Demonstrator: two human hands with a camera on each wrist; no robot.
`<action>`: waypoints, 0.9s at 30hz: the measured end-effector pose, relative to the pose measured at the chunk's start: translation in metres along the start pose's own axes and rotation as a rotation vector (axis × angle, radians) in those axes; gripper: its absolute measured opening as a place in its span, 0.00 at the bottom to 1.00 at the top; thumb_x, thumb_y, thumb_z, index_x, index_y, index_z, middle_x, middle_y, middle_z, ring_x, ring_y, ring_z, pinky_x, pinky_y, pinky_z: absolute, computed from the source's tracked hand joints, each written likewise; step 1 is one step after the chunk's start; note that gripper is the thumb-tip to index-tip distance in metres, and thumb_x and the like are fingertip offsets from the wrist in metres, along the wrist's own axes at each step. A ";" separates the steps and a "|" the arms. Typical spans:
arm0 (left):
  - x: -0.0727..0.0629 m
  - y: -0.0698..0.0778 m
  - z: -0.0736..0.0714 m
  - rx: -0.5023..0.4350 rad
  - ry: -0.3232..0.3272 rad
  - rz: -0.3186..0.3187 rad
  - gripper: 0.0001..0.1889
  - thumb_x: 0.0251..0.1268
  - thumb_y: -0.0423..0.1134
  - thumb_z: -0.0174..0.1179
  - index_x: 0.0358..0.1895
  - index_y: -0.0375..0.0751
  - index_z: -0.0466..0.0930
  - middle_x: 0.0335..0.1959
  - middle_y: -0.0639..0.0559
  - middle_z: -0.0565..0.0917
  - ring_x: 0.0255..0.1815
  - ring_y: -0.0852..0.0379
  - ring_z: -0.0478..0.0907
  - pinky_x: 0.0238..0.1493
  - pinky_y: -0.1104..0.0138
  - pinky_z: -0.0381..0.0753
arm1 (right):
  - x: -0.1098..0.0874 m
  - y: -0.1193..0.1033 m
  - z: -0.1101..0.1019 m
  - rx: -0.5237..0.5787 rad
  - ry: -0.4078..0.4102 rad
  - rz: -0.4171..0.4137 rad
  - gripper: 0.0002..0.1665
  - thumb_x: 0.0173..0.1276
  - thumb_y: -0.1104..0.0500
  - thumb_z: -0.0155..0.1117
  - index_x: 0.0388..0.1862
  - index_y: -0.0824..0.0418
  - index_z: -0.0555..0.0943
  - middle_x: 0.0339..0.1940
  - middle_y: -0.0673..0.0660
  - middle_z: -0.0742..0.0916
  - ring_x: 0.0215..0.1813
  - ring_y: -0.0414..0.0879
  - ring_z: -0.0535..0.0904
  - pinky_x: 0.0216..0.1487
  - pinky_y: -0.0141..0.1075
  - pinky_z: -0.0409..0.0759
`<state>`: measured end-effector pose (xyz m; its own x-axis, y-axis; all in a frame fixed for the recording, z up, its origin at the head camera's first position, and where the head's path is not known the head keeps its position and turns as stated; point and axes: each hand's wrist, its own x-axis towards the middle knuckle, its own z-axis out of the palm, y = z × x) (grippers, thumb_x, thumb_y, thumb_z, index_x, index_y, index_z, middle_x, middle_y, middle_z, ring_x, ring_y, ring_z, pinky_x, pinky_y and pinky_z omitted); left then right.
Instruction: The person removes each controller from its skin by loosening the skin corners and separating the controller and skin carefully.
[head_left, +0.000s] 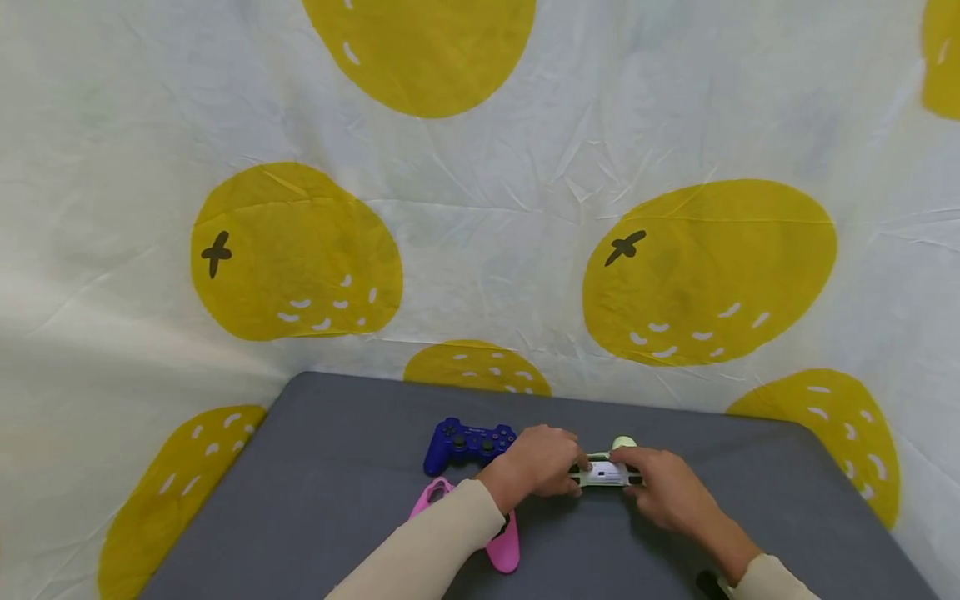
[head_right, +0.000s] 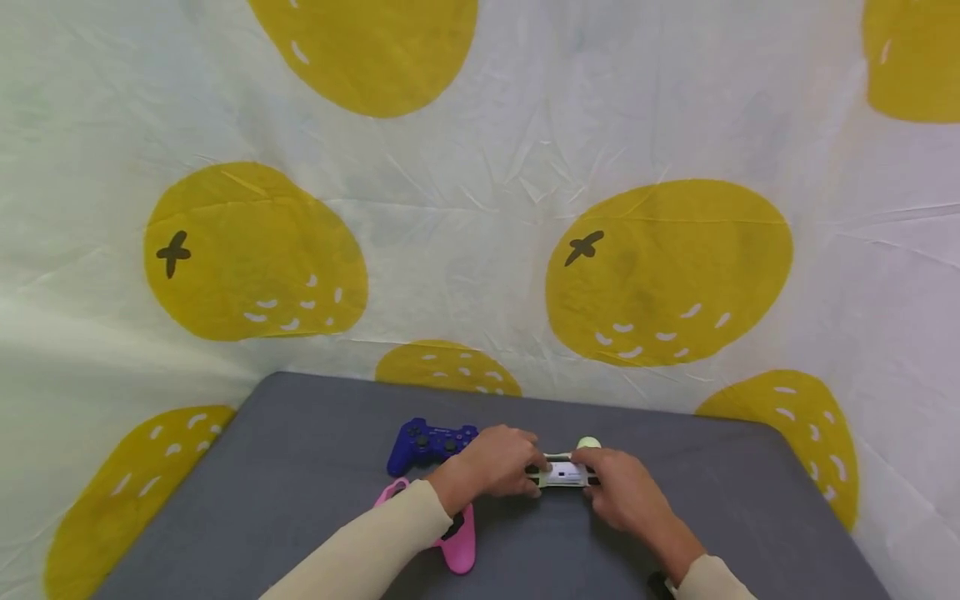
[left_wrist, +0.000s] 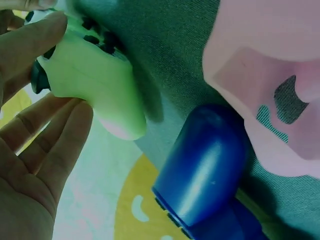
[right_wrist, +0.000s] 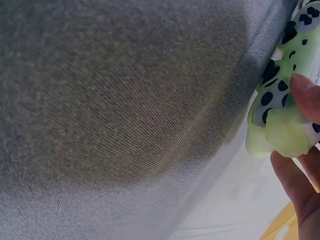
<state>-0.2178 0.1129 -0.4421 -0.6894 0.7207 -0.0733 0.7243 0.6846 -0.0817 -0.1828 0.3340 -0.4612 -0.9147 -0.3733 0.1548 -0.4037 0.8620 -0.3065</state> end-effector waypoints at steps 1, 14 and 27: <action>0.000 0.000 0.000 0.005 0.005 0.007 0.19 0.65 0.62 0.69 0.58 0.69 0.86 0.49 0.66 0.85 0.45 0.68 0.81 0.47 0.70 0.81 | 0.000 0.000 0.000 -0.006 0.000 -0.001 0.26 0.50 0.69 0.81 0.49 0.51 0.88 0.45 0.49 0.92 0.47 0.49 0.88 0.48 0.51 0.86; 0.003 0.021 0.006 0.049 0.123 -0.059 0.14 0.74 0.65 0.57 0.46 0.68 0.88 0.37 0.66 0.86 0.35 0.65 0.82 0.31 0.68 0.80 | -0.004 0.000 0.002 -0.037 0.034 -0.024 0.26 0.46 0.70 0.81 0.44 0.50 0.88 0.40 0.48 0.91 0.41 0.44 0.86 0.43 0.47 0.84; 0.006 0.036 0.000 -0.159 0.121 -0.344 0.04 0.67 0.46 0.68 0.35 0.65 0.84 0.32 0.64 0.81 0.28 0.63 0.75 0.23 0.66 0.71 | -0.003 0.000 0.002 -0.002 0.010 0.007 0.26 0.48 0.69 0.81 0.47 0.50 0.88 0.42 0.51 0.92 0.42 0.46 0.87 0.43 0.48 0.85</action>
<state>-0.1963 0.1418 -0.4454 -0.8930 0.4473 0.0504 0.4500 0.8899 0.0744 -0.1802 0.3345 -0.4636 -0.9172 -0.3640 0.1618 -0.3973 0.8651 -0.3061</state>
